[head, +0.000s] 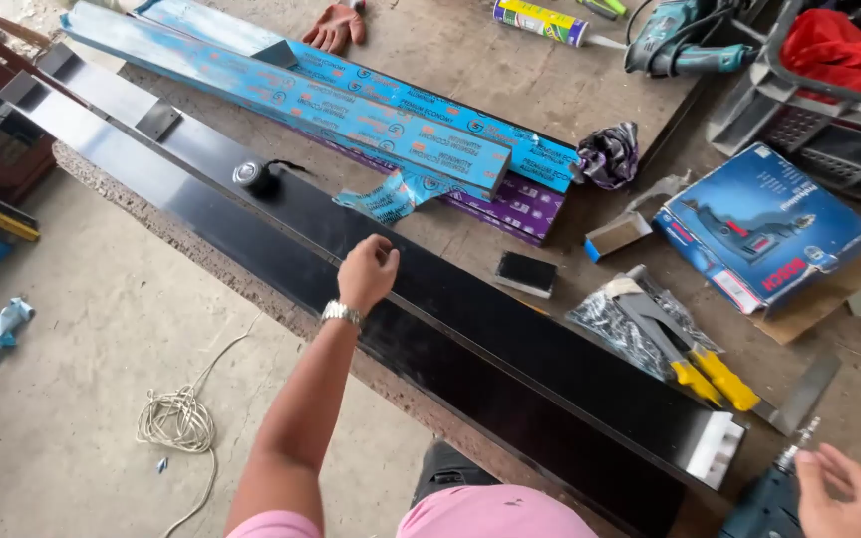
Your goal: The person assembles a metal frame by marking positions on a long black beam with a pencil and a square ruler. They use a power drill to attach metal brackets to the beam, then measure and mark additional points with a tape measure and pencil.
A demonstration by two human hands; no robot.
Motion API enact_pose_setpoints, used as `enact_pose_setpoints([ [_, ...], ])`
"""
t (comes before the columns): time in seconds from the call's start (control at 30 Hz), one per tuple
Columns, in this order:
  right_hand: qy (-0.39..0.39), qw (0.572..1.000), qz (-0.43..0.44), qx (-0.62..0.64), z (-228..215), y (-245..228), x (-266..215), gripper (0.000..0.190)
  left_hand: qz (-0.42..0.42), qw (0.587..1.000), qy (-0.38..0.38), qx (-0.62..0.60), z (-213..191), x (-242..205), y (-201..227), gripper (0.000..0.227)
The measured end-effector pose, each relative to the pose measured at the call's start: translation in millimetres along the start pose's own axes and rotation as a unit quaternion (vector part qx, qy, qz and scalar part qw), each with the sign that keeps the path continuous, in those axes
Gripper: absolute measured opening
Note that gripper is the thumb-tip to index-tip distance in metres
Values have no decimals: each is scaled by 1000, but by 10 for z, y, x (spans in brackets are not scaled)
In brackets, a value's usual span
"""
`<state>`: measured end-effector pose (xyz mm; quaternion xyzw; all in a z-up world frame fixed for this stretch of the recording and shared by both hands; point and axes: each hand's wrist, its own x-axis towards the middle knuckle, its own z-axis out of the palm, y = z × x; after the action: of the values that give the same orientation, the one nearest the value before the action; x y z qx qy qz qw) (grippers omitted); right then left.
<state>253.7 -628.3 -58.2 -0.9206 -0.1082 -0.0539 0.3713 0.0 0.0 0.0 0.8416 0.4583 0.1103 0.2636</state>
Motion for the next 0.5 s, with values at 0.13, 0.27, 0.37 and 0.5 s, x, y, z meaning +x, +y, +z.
enact_pose_setpoints([
  [0.13, 52, 995, -40, 77, 521, -520, -54, 26, 11, 989, 3, 146, -55, 910, -476, 63],
  [0.27, -90, 985, -146, 20, 1417, -1988, 173, 33, -18, 972, -94, 217, -89, 1405, -268, 53],
  [0.37, -166, 969, -173, -51, 2113, -2805, 377, 48, 106, 976, -193, 9, -52, 1263, -38, 29],
  [0.5, -299, 938, -92, -151, 2768, -2917, 552, 52, 184, 894, -136, -386, -20, 1592, -185, 64],
])
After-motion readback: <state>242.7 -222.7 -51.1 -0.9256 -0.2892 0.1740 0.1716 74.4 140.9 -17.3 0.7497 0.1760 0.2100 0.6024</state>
